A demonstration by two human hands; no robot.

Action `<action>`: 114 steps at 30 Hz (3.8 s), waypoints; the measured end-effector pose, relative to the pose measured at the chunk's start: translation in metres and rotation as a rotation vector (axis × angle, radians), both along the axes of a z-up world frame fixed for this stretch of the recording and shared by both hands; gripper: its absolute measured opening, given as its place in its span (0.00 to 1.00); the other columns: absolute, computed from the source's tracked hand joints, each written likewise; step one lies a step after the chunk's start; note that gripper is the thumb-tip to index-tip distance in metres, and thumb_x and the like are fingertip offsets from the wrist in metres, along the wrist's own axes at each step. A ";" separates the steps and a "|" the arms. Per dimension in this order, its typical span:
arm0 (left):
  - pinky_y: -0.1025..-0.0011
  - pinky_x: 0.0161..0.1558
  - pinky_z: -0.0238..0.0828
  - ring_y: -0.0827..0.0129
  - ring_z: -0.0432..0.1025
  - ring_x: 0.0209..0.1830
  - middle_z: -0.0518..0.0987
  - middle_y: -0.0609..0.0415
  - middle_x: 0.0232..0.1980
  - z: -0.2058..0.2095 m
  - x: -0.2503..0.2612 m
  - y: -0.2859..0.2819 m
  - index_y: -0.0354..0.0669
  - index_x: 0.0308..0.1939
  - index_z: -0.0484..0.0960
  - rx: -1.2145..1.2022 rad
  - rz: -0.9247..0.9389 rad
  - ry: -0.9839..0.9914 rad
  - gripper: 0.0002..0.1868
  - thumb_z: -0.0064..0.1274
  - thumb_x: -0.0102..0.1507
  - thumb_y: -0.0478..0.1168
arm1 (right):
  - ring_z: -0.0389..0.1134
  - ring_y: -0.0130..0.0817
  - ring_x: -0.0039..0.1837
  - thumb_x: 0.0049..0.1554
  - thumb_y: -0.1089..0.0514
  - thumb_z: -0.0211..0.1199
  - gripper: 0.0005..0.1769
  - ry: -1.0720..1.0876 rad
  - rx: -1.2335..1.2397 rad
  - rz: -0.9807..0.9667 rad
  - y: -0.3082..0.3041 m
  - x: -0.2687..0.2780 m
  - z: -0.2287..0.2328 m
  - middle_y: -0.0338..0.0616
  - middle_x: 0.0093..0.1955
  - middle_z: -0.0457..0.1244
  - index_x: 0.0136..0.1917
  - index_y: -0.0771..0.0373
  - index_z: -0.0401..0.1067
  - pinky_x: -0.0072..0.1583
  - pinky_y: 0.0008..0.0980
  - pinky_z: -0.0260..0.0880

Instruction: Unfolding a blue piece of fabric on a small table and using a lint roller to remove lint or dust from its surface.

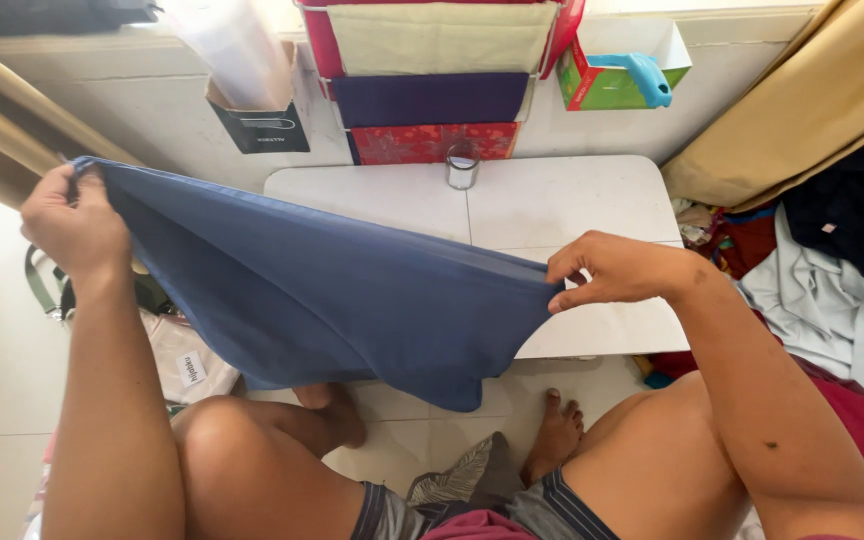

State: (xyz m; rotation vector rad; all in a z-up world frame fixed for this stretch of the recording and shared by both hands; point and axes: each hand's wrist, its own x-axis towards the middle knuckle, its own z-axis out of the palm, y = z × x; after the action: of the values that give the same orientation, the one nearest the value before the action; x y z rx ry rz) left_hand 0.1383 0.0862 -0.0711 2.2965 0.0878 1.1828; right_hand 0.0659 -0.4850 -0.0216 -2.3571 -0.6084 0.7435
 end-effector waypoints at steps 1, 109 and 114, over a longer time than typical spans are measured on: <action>0.80 0.29 0.71 0.74 0.75 0.28 0.87 0.50 0.37 0.004 -0.003 -0.002 0.34 0.48 0.89 -0.026 0.002 0.051 0.06 0.58 0.72 0.26 | 0.64 0.28 0.40 0.49 0.55 0.74 0.09 0.013 -0.029 0.027 0.001 0.001 -0.004 0.34 0.35 0.70 0.39 0.63 0.83 0.46 0.28 0.71; 0.65 0.56 0.80 0.61 0.70 0.45 0.77 0.38 0.49 0.049 -0.013 -0.083 0.17 0.58 0.82 -0.119 -0.826 0.201 0.04 0.60 0.80 0.19 | 0.67 0.66 0.73 0.94 0.67 0.43 0.19 -0.987 0.165 -0.411 -0.269 0.053 -0.105 0.72 0.72 0.65 0.76 0.87 0.70 0.80 0.60 0.64; 0.80 0.45 0.62 0.74 0.65 0.39 0.77 0.53 0.43 0.066 -0.028 -0.065 0.30 0.54 0.82 -0.247 -0.835 0.568 0.04 0.57 0.76 0.28 | 0.65 0.53 0.69 0.84 0.71 0.50 0.11 -0.616 0.324 -0.493 -0.256 0.030 -0.078 0.60 0.69 0.58 0.77 0.74 0.59 0.76 0.47 0.68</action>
State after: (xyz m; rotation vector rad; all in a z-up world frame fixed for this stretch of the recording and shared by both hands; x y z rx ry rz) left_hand 0.1105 0.0210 -0.0052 2.0294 -0.4491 0.0879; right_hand 0.0954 -0.7407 -0.0993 -2.2664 -0.3227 -0.2935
